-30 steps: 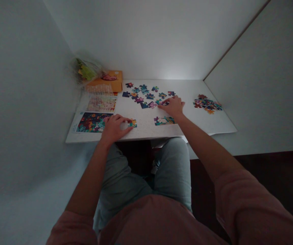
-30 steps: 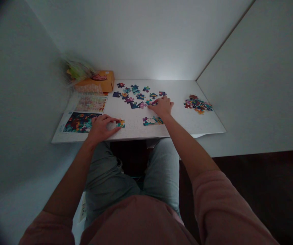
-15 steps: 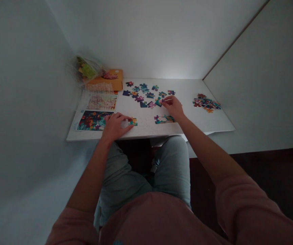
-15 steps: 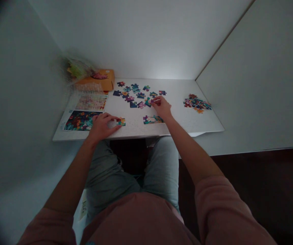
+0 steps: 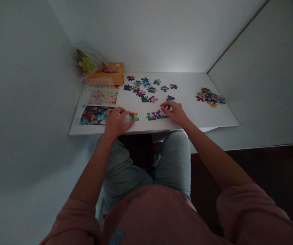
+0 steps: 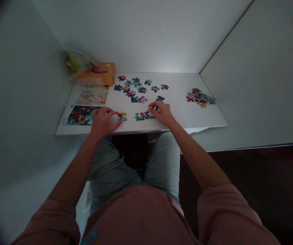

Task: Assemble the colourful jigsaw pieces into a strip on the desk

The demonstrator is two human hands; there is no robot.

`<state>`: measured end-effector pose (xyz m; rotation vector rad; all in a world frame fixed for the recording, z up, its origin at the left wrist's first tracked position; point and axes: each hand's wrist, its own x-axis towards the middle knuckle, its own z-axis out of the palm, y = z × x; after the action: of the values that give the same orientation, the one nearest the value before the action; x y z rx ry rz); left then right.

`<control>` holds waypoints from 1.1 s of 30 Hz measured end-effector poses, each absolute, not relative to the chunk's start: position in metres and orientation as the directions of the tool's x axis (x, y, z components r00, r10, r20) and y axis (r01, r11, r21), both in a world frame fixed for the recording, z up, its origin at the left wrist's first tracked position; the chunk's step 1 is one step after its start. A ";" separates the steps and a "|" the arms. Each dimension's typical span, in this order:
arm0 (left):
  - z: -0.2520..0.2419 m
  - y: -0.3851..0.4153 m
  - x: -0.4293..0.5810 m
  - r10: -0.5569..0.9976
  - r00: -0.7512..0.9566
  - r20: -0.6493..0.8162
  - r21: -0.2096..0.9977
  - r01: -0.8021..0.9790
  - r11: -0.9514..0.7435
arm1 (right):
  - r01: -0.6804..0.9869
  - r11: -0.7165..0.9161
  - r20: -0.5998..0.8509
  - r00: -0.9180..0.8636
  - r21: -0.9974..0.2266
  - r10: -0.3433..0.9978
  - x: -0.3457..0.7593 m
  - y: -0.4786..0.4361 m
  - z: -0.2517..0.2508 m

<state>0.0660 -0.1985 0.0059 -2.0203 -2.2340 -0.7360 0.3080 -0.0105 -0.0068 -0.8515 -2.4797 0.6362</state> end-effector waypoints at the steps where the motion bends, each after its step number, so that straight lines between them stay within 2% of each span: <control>1: 0.007 -0.200 0.068 0.931 -0.144 0.335 0.317 0.948 0.032 | 0.476 0.709 0.257 -0.704 -0.520 0.662 0.315 -0.010 -0.006; 6: 0.009 -0.196 0.094 0.948 -0.125 0.292 0.332 0.943 0.022 | 0.570 0.725 0.271 -0.681 -0.387 0.680 0.352 -0.008 -0.012; 12: 0.000 -0.168 0.134 0.924 -0.174 0.339 0.354 0.934 0.046 | 0.575 0.749 0.317 -0.680 -0.329 0.661 0.361 -0.005 -0.033; 27: -0.008 -0.151 0.141 0.952 -0.140 0.274 0.332 0.942 0.043 | 0.534 0.765 0.329 -0.695 -0.361 0.640 0.359 -0.003 -0.033; 33: -0.014 -0.148 0.143 0.945 -0.112 0.307 0.308 0.951 0.013 | 0.541 0.752 0.316 -0.688 -0.377 0.653 0.358 -0.005 -0.031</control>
<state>0.1428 -0.1484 -0.0135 -2.0835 -2.2261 -0.6968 0.3578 -0.0046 -0.0312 -0.9073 -2.5168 0.3539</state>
